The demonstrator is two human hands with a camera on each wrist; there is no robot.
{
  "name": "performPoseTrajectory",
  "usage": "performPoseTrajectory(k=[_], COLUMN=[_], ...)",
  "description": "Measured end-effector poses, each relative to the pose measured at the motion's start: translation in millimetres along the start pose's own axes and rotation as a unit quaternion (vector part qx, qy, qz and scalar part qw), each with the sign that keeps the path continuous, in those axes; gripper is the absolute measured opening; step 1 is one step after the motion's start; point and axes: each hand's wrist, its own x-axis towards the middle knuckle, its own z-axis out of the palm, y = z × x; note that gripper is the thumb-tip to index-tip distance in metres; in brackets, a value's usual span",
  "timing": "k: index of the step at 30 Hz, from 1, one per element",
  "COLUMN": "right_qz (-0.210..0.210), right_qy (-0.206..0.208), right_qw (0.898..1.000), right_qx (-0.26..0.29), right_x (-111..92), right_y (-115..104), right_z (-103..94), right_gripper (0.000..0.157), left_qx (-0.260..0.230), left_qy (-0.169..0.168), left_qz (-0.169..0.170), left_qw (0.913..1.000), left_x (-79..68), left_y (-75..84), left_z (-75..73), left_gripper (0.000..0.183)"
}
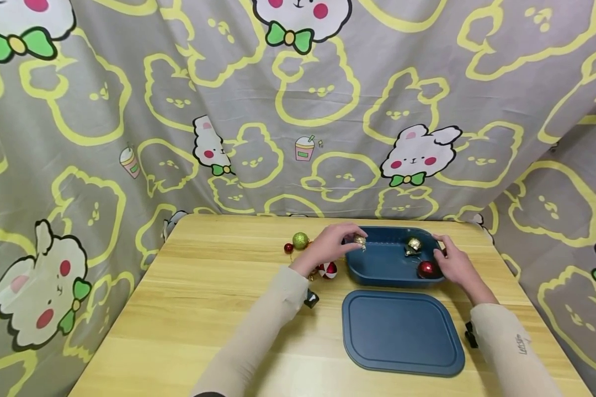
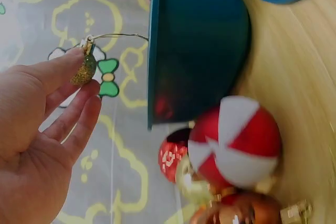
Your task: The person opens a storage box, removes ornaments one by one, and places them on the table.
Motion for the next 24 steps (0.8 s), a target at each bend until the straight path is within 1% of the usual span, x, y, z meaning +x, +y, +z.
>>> performPoseTrajectory(k=[5, 18, 21, 24], right_qz=[-0.003, 0.004, 0.005, 0.006], right_qy=[0.003, -0.004, -0.003, -0.002], right_qw=[1.000, 1.000, 1.000, 1.000], right_qx=[-0.001, 0.001, 0.002, 0.002], right_x=[0.0, 0.8, 0.6, 0.3], right_y=[1.6, -0.3, -1.0, -1.2], right_z=[-0.3, 0.4, 0.6, 0.1], right_gripper=[0.049, 0.050, 0.050, 0.050], left_qx=[-0.002, -0.034, -0.043, -0.040], left_qy=[0.011, 0.027, 0.036, 0.046], left_qz=[-0.009, -0.020, -0.024, -0.029], left_qw=[0.9999, 0.9989, 0.9981, 0.9977], left_x=[-17.0, -63.1, -73.7, -83.1], left_y=[-7.3, -33.4, -38.1, -43.7], left_z=[-10.6, -26.5, -31.1, -34.6], left_gripper=[0.027, 0.030, 0.029, 0.028])
